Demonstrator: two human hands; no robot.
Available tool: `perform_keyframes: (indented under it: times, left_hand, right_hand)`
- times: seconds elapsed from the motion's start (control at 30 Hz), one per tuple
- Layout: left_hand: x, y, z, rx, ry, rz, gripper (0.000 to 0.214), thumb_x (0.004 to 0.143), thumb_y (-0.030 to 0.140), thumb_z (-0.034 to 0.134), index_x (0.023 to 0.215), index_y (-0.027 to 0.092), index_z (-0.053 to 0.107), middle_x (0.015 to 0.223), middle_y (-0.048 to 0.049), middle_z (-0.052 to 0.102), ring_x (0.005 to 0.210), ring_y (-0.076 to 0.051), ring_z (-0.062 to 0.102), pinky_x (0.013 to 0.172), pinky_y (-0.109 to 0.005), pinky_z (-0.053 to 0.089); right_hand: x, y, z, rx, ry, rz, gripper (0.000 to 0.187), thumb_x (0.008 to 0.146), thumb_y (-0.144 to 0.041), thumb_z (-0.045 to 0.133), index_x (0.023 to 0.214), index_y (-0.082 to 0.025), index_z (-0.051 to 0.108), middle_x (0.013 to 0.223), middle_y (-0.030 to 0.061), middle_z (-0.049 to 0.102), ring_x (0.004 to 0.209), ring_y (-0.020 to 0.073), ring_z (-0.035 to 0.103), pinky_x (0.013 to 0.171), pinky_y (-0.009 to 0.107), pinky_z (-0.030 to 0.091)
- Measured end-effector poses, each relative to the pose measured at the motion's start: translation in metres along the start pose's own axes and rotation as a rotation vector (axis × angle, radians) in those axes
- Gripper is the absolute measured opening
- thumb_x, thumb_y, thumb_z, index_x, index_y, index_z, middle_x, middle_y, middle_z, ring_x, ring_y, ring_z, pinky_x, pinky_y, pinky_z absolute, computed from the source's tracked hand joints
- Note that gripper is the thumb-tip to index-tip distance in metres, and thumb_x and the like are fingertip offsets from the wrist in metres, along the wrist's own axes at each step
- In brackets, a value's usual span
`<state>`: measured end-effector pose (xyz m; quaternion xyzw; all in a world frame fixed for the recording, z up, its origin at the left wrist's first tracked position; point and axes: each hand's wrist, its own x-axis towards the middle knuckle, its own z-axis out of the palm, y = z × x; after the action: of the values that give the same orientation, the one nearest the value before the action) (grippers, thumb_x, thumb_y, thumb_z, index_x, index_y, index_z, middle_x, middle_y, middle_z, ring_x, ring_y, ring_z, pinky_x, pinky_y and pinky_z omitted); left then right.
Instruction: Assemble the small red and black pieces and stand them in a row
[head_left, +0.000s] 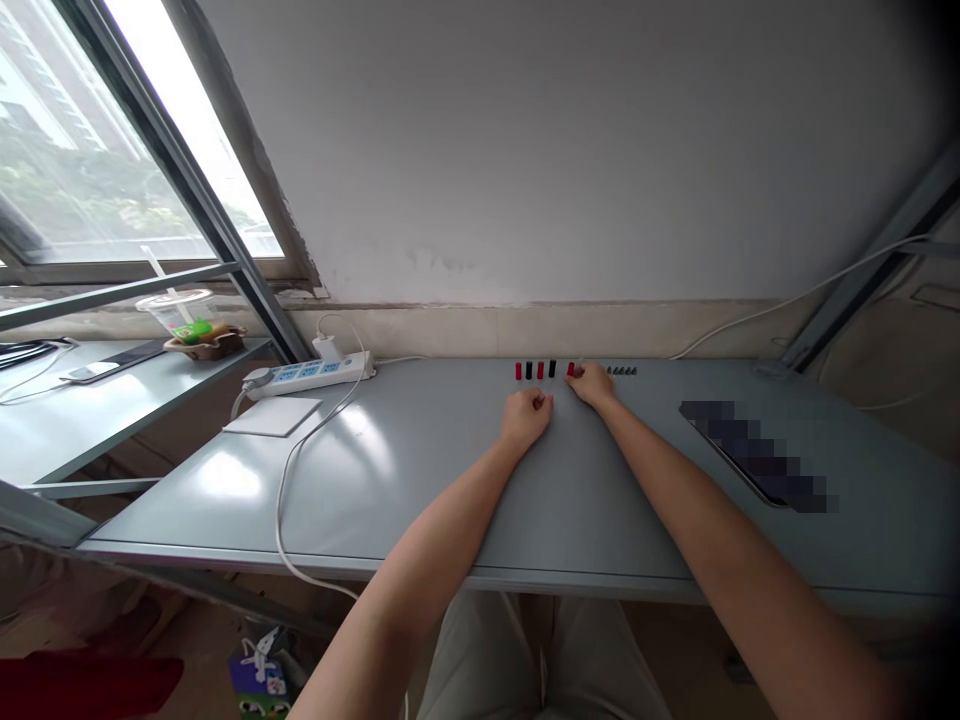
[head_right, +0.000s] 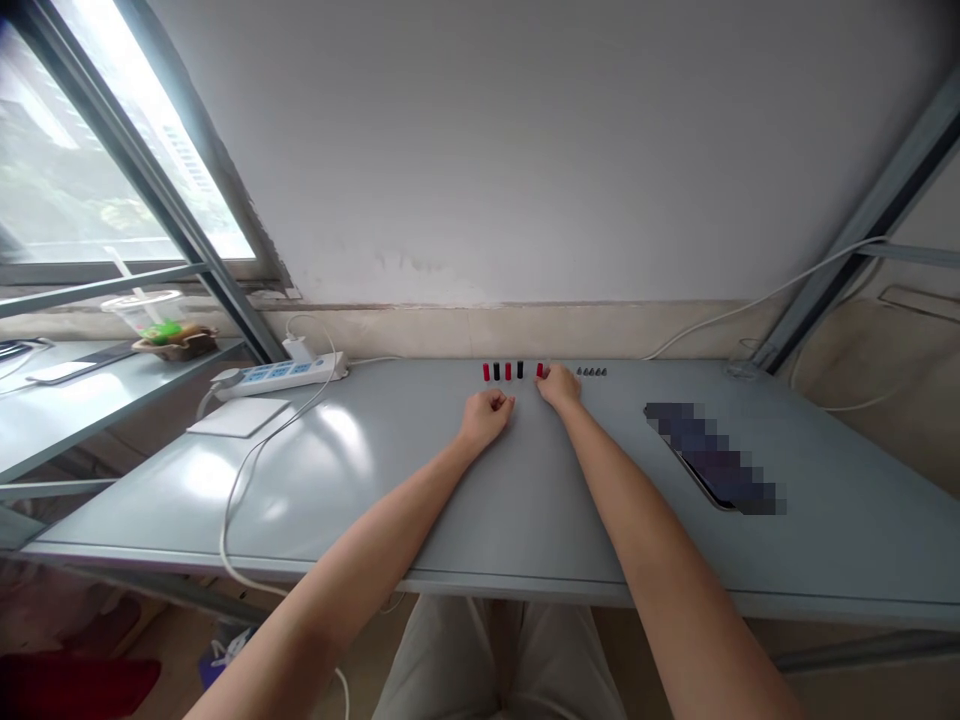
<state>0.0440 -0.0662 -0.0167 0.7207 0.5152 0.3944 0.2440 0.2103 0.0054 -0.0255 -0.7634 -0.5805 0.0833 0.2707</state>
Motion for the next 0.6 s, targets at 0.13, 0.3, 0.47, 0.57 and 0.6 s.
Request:
perform_keyframes:
  times: [0.13,0.3,0.47,0.57,0.6]
  left_hand:
    - [0.000,0.000,0.000,0.008,0.005,0.013,0.027,0.075,0.032,0.047,0.053,0.017,0.049,0.050,0.0006,0.051,0.051,-0.010,0.042,0.054,-0.024,0.033]
    - [0.000,0.001,0.000,0.020,0.000,0.005,0.026,0.075,0.031,0.047,0.054,0.017,0.051,0.051,0.0002,0.052,0.051,-0.011,0.043,0.054,-0.023,0.034]
    - [0.001,0.001,0.000,0.028,-0.004,0.026,0.022,0.076,0.031,0.048,0.067,0.016,0.060,0.055,-0.0002,0.056,0.054,-0.011,0.047,0.055,-0.023,0.036]
    - [0.000,0.001,0.000,0.018,0.003,0.085,0.023,0.076,0.031,0.050,0.089,0.018,0.063,0.058,0.0004,0.059,0.056,-0.011,0.050,0.059,-0.023,0.038]
    - [0.000,0.001,0.000,0.018,0.004,0.103,0.026,0.076,0.032,0.051,0.096,0.018,0.063,0.059,0.0006,0.059,0.057,-0.011,0.051,0.060,-0.023,0.039]
  right_hand:
    - [-0.011,0.005,-0.005,0.001,-0.018,-0.030,0.019,0.071,-0.034,0.060,0.079,-0.017,0.064,0.086,0.0082,0.067,0.083,0.0194,0.060,0.072,0.029,0.043]
    - [-0.031,0.010,-0.016,0.046,-0.058,-0.057,0.019,0.071,-0.033,0.061,0.078,-0.015,0.064,0.082,0.0068,0.067,0.077,0.0169,0.060,0.067,0.026,0.042]
    - [-0.052,0.000,-0.028,0.058,-0.159,-0.127,0.018,0.068,-0.032,0.065,0.075,-0.015,0.063,0.078,0.0048,0.066,0.072,0.0151,0.059,0.062,0.023,0.040]
    - [-0.060,-0.010,-0.033,-0.023,-0.199,-0.198,0.017,0.070,-0.032,0.062,0.076,-0.017,0.063,0.075,0.0037,0.066,0.069,0.0155,0.058,0.060,0.024,0.039]
    - [-0.062,-0.013,-0.034,-0.056,-0.202,-0.228,0.016,0.071,-0.032,0.061,0.076,-0.017,0.064,0.075,0.0038,0.066,0.070,0.0158,0.058,0.061,0.024,0.039]
